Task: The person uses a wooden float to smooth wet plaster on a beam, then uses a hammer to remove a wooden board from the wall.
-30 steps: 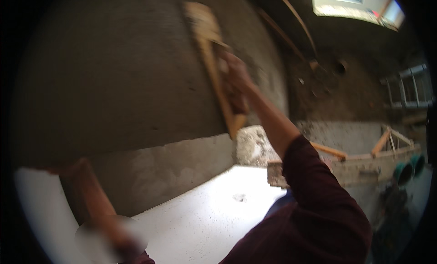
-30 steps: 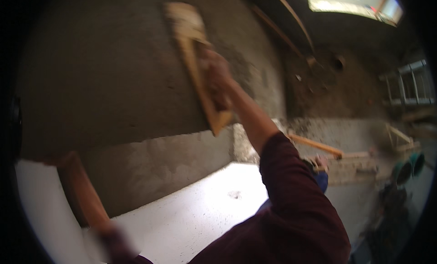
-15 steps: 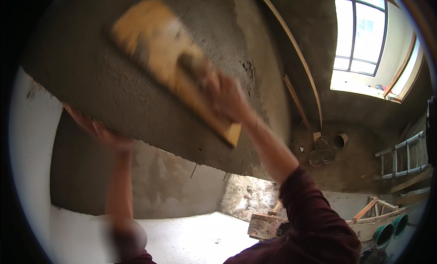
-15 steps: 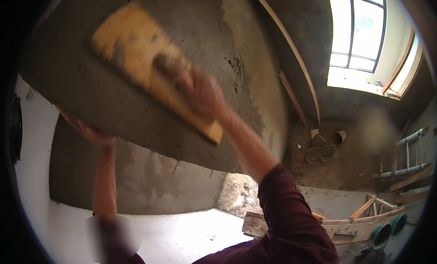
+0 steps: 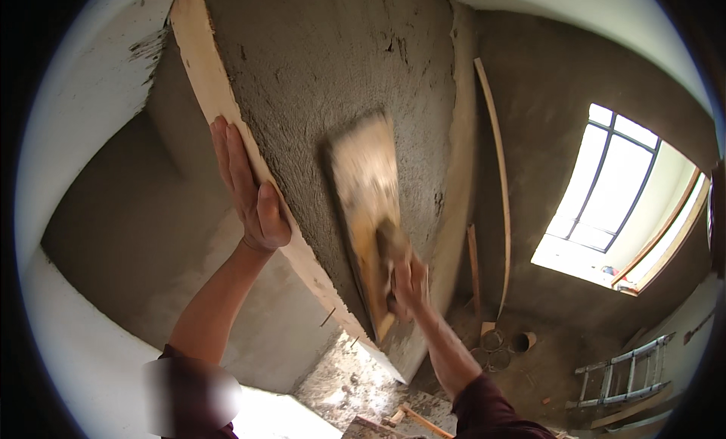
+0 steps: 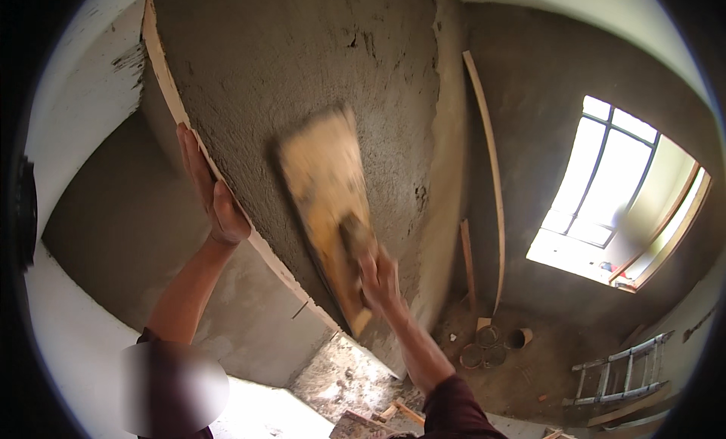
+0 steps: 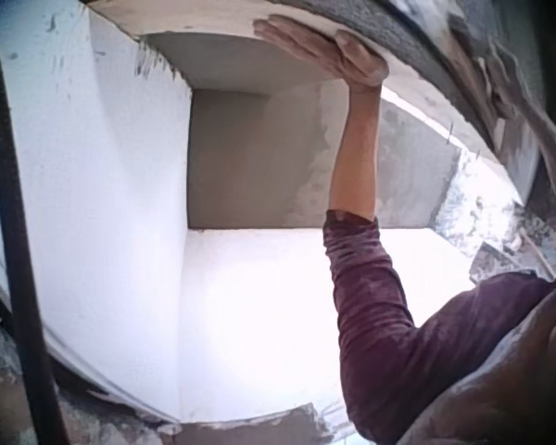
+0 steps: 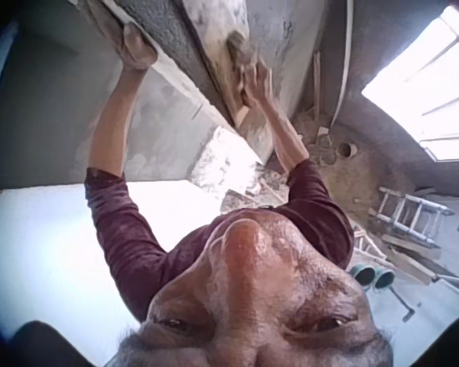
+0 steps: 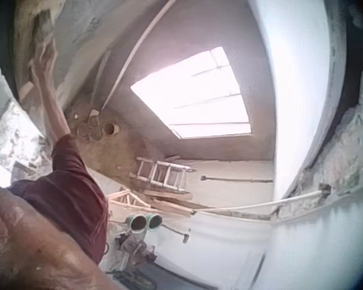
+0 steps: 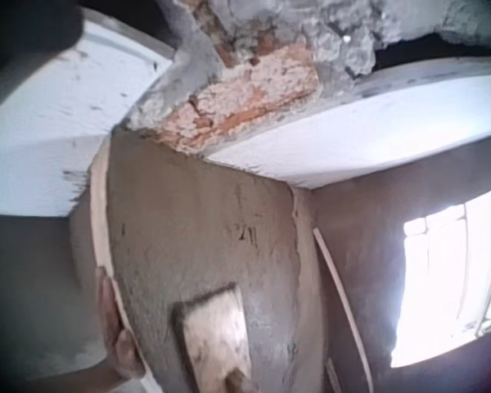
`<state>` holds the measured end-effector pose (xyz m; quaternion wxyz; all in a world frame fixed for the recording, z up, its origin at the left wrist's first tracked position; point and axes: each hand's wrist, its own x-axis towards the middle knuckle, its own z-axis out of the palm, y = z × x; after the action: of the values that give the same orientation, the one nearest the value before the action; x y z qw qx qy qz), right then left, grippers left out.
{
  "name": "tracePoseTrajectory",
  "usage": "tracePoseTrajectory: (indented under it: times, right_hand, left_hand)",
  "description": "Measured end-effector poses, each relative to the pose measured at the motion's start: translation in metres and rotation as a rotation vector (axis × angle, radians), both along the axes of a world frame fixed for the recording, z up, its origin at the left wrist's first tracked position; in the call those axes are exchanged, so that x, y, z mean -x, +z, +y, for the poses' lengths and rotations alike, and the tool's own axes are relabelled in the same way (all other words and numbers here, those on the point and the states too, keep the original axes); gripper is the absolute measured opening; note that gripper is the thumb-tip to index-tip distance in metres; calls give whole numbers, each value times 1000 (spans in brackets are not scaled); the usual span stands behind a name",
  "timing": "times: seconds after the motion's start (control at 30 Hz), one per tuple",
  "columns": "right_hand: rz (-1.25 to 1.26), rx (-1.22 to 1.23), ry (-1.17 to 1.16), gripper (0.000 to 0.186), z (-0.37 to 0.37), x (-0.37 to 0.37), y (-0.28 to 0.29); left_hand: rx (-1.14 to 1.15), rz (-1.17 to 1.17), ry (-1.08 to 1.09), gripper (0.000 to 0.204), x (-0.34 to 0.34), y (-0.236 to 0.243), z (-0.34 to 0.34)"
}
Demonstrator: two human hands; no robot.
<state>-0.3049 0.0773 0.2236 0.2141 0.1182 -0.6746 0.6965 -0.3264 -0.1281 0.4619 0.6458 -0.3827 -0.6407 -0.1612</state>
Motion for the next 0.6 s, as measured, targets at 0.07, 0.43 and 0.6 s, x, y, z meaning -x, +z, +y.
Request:
tracePoseTrajectory:
  times: [0.07,0.43,0.6]
  right_hand:
    - [217,-127,-123,40,11,27,94]
    - [54,102,-127,62,29,48,-46]
    - [16,-76,-15,50,-2,7,58]
  left_hand:
    - [-15,10,-3,67,-3,-1,-5]
    - [-62,57,-39,58,7,-6,9]
    - [-60,18,-16,56,-5,-3,-3]
